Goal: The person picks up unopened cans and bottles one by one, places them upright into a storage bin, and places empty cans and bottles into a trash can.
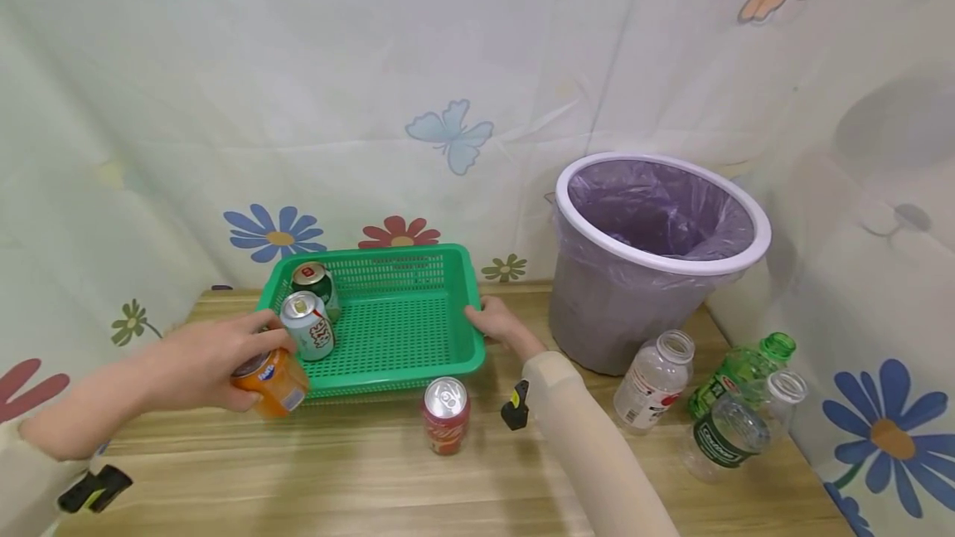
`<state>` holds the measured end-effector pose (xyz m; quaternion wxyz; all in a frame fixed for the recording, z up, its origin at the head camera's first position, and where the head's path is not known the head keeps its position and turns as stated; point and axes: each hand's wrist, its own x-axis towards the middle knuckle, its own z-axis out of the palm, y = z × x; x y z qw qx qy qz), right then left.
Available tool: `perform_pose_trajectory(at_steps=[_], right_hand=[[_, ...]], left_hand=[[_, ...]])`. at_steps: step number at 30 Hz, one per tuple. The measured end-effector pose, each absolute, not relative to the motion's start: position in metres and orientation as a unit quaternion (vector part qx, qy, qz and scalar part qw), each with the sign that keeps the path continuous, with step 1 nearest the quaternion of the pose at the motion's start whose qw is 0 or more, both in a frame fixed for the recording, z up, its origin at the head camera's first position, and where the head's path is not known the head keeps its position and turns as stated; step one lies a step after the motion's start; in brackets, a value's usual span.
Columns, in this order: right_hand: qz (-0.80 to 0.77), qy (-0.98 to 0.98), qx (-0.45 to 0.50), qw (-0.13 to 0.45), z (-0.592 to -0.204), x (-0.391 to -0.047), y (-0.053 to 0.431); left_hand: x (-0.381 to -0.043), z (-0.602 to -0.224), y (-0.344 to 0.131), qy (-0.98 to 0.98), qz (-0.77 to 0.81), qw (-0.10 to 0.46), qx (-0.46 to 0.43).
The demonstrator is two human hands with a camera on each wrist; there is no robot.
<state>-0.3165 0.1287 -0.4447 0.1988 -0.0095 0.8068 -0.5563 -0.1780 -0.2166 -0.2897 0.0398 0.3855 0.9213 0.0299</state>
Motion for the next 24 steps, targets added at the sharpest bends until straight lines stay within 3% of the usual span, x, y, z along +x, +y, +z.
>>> perform_pose_trajectory(at_steps=[14,24], right_hand=[[-0.557,0.806,-0.013,0.2,-0.443,-0.315,0.129],[-0.557,0.805,-0.021,0.202,-0.44,-0.312,0.129]], left_hand=[[-0.204,-0.289,-0.226,0.925,0.007,0.013,0.379],[-0.217,-0.294,-0.227,0.928,0.016,0.031,0.371]])
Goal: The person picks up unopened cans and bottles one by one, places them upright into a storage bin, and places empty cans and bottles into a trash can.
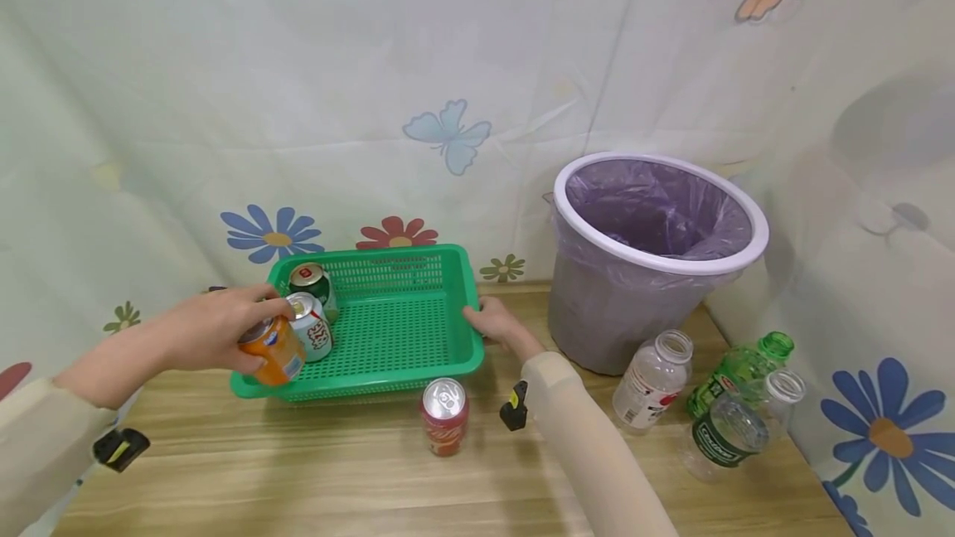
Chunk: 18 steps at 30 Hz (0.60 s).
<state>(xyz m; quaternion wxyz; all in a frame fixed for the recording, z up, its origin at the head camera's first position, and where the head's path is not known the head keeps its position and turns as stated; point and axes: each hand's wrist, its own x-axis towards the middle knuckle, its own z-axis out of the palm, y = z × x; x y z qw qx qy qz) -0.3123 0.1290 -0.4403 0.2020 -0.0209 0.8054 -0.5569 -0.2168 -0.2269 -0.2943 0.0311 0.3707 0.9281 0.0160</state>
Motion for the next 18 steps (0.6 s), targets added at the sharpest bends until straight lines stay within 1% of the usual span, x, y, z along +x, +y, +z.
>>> perform_pose_trajectory(at_steps=[18], right_hand=[[-0.563,0.801,-0.015,0.203,-0.442,-0.314,0.129]], left_hand=[[-0.23,-0.307,-0.227,0.937,0.017,0.034,0.349]])
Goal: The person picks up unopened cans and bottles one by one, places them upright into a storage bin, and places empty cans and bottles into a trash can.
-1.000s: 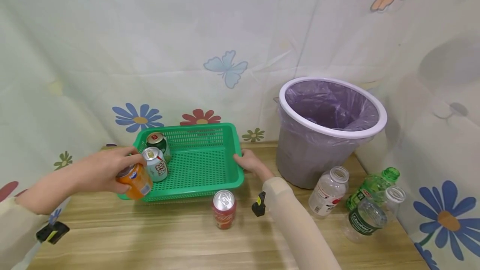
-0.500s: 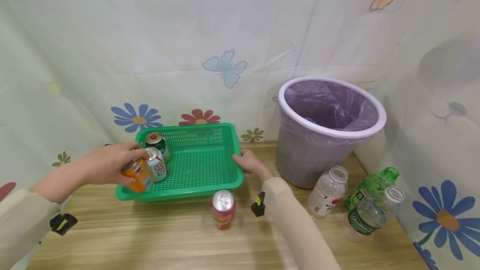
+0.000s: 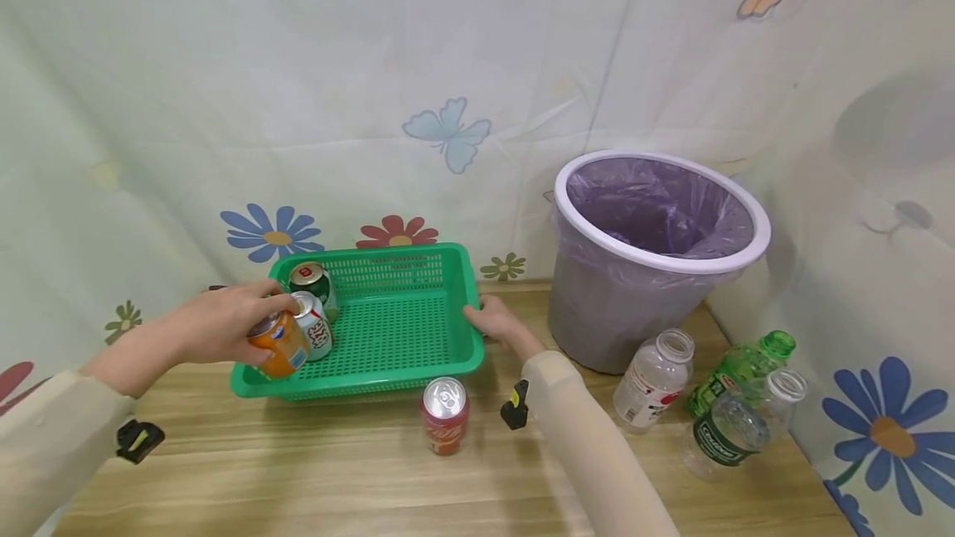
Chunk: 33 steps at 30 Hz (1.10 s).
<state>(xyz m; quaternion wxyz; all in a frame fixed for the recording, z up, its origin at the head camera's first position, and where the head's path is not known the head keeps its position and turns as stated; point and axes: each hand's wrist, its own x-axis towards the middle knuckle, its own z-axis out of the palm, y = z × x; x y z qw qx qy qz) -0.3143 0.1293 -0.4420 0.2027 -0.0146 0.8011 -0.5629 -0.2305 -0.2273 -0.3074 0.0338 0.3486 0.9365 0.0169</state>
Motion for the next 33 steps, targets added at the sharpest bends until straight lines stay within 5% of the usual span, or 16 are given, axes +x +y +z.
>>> perform_pose_trajectory(at_steps=[33], right_hand=[[-0.55,0.812,-0.005,0.196,-0.444,-0.315,0.128]], left_hand=[[-0.244,-0.342,-0.228,0.942,0.014,0.063,0.329]])
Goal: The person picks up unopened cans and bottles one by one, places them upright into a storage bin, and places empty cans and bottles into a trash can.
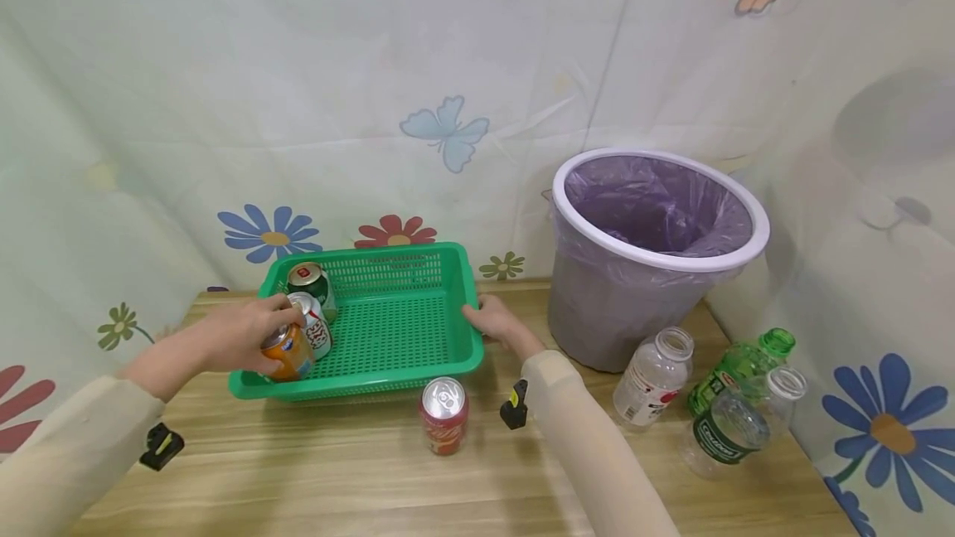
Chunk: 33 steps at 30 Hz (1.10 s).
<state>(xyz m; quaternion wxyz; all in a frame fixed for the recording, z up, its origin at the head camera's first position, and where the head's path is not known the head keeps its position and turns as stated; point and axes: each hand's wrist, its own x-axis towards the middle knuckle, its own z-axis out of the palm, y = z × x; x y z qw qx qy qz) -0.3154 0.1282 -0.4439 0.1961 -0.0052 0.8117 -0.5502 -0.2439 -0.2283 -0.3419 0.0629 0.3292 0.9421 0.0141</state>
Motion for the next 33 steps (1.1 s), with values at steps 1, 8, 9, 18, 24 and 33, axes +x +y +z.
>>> perform_pose_trajectory(at_steps=[1,8,9,18,24,33], right_hand=[[-0.549,0.812,-0.006,0.197,-0.444,-0.315,0.128],[-0.549,0.811,-0.006,0.202,-0.443,-0.315,0.128],[-0.549,0.811,-0.007,0.202,-0.443,-0.315,0.128],[-0.553,0.809,-0.007,0.199,-0.443,-0.316,0.129],[-0.554,0.808,-0.005,0.199,-0.444,-0.315,0.129],[-0.554,0.806,-0.015,0.207,-0.434,-0.309,0.128]], left_hand=[[-0.244,-0.343,-0.228,0.943,0.015,0.065,0.327],[-0.246,-0.35,-0.228,0.945,0.008,0.067,0.319],[-0.246,-0.352,-0.228,0.946,0.009,0.068,0.318],[-0.25,-0.362,-0.229,0.947,0.013,0.071,0.313],[-0.249,-0.367,-0.23,0.947,0.018,0.065,0.313],[-0.25,-0.373,-0.229,0.946,0.019,0.061,0.319]])
